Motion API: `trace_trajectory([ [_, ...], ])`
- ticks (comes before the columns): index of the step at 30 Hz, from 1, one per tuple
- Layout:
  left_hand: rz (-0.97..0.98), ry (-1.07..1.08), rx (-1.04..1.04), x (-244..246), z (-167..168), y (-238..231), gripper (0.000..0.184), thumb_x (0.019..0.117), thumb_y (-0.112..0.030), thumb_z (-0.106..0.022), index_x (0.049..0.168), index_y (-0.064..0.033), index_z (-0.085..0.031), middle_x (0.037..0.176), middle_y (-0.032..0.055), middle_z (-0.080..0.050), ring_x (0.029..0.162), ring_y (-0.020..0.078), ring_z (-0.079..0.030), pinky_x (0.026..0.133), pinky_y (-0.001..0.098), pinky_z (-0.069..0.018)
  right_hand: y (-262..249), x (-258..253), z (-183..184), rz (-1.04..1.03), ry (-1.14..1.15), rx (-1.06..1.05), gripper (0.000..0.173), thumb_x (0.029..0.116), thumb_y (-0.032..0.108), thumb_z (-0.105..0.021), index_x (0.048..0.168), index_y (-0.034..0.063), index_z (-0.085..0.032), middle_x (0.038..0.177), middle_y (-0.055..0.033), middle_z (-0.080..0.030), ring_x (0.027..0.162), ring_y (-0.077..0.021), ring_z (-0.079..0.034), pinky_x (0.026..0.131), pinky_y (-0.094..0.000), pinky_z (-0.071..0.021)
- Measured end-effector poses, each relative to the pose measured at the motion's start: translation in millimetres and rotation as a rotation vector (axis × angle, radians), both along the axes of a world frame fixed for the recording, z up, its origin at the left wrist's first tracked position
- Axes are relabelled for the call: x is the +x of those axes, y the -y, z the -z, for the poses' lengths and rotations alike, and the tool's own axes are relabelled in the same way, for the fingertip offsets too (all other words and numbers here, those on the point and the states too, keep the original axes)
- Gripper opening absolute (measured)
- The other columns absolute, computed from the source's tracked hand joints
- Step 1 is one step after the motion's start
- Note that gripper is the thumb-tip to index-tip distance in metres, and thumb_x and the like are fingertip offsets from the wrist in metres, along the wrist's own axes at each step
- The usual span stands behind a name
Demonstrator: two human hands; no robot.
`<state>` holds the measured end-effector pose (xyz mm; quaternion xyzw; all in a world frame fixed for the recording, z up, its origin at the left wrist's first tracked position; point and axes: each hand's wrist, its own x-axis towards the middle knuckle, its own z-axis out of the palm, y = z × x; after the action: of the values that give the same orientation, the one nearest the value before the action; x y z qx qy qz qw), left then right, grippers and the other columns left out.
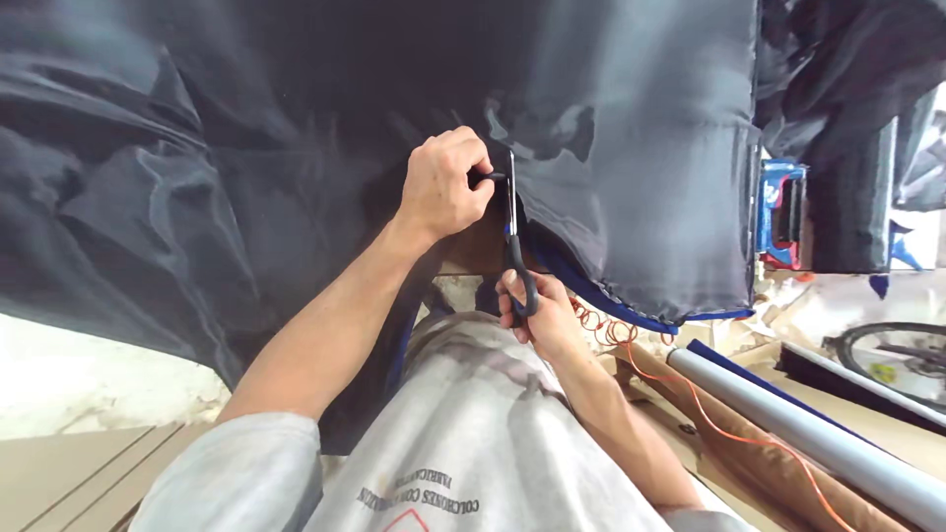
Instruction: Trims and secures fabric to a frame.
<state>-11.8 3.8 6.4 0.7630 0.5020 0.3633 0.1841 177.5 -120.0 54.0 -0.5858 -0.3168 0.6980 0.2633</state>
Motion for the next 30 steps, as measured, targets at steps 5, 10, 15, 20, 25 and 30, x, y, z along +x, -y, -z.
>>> trace_trajectory([
  [5, -0.087, 0.070, -0.007, -1.8, -5.1, -4.7, 0.013, 0.0882, -0.010, -0.068, 0.098, -0.0038, -0.073, 0.108, 0.0118, -0.073, 0.093, 0.0176, -0.071, 0.082, 0.0325, -0.0593, 8.9, 14.5, 0.1, -0.046, 0.017, 0.010, 0.025, 0.1062, 0.026, -0.056, 0.100, 0.0033, -0.065, 0.070, -0.0010, -0.067, 0.052, -0.0077, -0.063, 0.040, -0.0208, -0.0493],
  [10, 0.130, -0.135, -0.005, -4.0, -20.1, -12.4, 0.015, 0.0887, 0.003, -0.057, 0.084, -0.0031, -0.070, 0.141, 0.0141, -0.060, 0.115, 0.0293, -0.066, 0.094, 0.0455, -0.0561, 18.3, 65.7, -8.0, -0.429, 0.841, 0.286, 0.036, 0.0905, 0.046, -0.064, 0.098, 0.0120, -0.073, 0.075, 0.0001, -0.069, 0.066, -0.0144, -0.067, 0.060, -0.0410, -0.0551],
  [15, 0.128, -0.316, 0.035, 8.1, -9.8, -4.7, 0.027, 0.0916, -0.016, -0.056, 0.107, -0.0079, -0.077, 0.137, 0.0062, -0.066, 0.117, 0.0286, -0.066, 0.093, 0.0494, -0.0521, 11.0, 74.4, -20.8, -0.561, 1.441, 0.600, 0.042, 0.0833, 0.044, -0.067, 0.093, 0.0032, -0.070, 0.078, -0.0154, -0.069, 0.065, -0.0361, -0.067, 0.053, -0.0566, -0.0470],
  [20, 0.127, -0.368, 0.082, 15.5, -4.5, -4.9, 0.024, 0.0986, -0.016, -0.054, 0.100, -0.0060, -0.076, 0.119, 0.0082, -0.072, 0.115, 0.0303, -0.065, 0.095, 0.0505, -0.0506, -5.9, 75.4, -33.3, -0.659, 1.612, 0.748, 0.042, 0.0841, 0.043, -0.067, 0.090, 0.0009, -0.067, 0.078, -0.0182, -0.067, 0.064, -0.0381, -0.067, 0.048, -0.0534, -0.0457],
  [25, 0.131, -0.356, 0.086, 19.5, -3.0, -9.6, 0.025, 0.1015, -0.010, -0.049, 0.096, -0.0026, -0.073, 0.120, 0.0094, -0.069, 0.110, 0.0307, -0.065, 0.089, 0.0491, -0.0511, -23.4, 79.4, -43.3, -0.749, 1.614, 0.843, 0.038, 0.0877, 0.035, -0.066, 0.090, -0.0026, -0.066, 0.077, -0.0211, -0.065, 0.064, -0.0417, -0.067, 0.047, -0.0545, -0.0458],
  [30, 0.105, -0.328, 0.106, 22.3, -1.2, -9.8, 0.021, 0.0978, -0.003, -0.050, 0.091, -0.0012, -0.070, 0.129, 0.0107, -0.066, 0.105, 0.0290, -0.066, 0.087, 0.0457, -0.0525, -37.9, 81.2, -34.2, -0.791, 1.559, 0.797, 0.034, 0.0907, 0.032, -0.064, 0.089, -0.0020, -0.065, 0.079, -0.0216, -0.065, 0.066, -0.0428, -0.067, 0.049, -0.0561, -0.0463],
])
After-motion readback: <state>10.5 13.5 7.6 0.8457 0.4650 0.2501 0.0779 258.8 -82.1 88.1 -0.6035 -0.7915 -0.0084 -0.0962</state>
